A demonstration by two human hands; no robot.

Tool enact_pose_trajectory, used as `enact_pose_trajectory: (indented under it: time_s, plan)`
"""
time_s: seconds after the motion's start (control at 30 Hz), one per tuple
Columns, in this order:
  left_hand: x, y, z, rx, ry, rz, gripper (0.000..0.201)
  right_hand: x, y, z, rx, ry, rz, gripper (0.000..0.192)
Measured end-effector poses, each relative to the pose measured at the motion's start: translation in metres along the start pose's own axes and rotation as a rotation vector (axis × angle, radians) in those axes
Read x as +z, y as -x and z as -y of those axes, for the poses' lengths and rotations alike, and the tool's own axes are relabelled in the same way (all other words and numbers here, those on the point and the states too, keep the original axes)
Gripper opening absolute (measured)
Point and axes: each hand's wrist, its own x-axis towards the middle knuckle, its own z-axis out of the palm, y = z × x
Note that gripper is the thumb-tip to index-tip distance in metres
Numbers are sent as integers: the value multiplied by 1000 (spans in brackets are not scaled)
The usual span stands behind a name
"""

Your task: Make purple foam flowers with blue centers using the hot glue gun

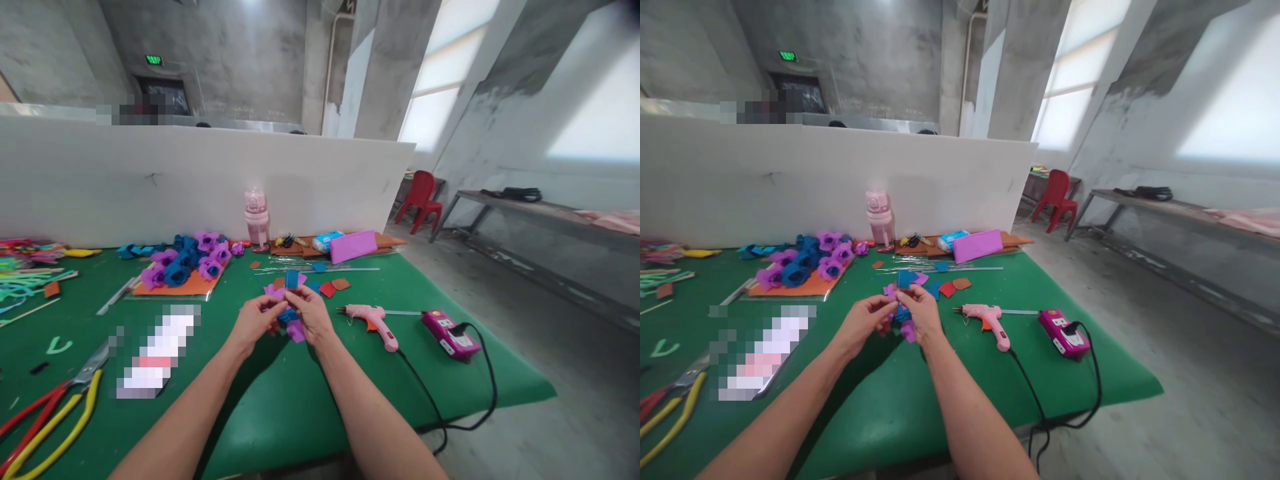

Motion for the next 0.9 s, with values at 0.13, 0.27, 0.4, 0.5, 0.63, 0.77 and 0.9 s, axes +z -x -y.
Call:
enact_pose_trajectory:
  time_s: [0.13,0.27,0.4,0.5,0.63,0.77,0.9]
  plan:
    - [-15,-9,2,106,18,-128,32,4,5,2,161,-71,26,24]
    - [-20,-13,6,45,196,-40,30,8,13,3,309,-87,108,26]
    - [-18,-11,5,10,308,22,27,9,15,3,363,-95,154,24]
    - [-17,-10,3,-17,347,46,26,8,14,4,366,-103,143,23]
    - [-18,-9,3,-31,371,39,26,6,14,5,375,-98,158,27]
    - [-17,-10,4,-40,374,35,25,5,13,4,390,-88,165,28]
    - [-18,-11,6,-41,385,41,22,4,12,2,387,-81,161,28]
